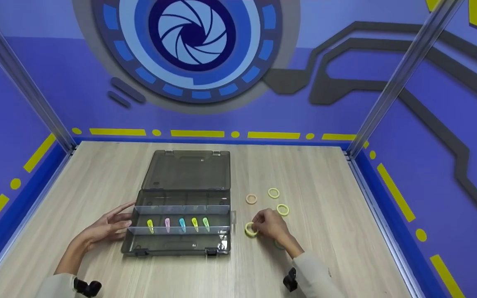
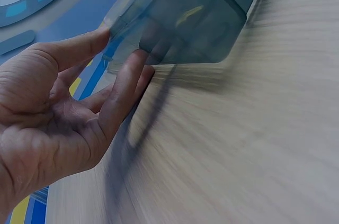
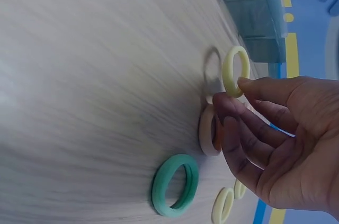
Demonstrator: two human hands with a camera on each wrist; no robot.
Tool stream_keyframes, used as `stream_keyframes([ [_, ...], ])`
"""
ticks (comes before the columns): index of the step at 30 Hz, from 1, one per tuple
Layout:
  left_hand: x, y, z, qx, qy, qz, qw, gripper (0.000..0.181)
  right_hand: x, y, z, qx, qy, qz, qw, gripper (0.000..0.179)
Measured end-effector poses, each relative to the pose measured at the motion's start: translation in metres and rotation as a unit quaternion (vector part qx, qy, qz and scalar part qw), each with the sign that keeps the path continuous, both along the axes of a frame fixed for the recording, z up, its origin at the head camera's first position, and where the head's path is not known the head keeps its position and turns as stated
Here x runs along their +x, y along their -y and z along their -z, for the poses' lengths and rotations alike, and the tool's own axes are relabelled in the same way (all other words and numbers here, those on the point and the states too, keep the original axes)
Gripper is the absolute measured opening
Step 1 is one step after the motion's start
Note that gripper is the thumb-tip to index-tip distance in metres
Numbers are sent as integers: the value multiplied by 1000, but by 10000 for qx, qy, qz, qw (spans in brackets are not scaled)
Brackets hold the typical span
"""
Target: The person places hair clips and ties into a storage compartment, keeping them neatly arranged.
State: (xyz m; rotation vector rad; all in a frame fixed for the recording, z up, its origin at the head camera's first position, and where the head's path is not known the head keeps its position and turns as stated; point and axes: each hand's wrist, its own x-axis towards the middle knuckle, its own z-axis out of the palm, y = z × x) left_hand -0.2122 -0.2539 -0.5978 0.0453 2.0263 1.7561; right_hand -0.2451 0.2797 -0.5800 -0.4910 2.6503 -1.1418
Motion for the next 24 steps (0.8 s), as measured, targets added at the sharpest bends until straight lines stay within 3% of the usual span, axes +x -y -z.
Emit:
stream_keyframes([
  [9, 1, 0, 1, -11, -28, -9, 10000, 74, -4, -4, 1, -231, 226, 264, 9991, 8],
  [17, 1, 0, 1, 89, -2, 29, 10000, 74, -7, -3, -7, -784, 850, 549, 9918, 13],
  [24, 2, 0, 2, 127, -21, -30, 9999, 73, -14, 5, -17, -870, 802, 759, 9901, 15],
])
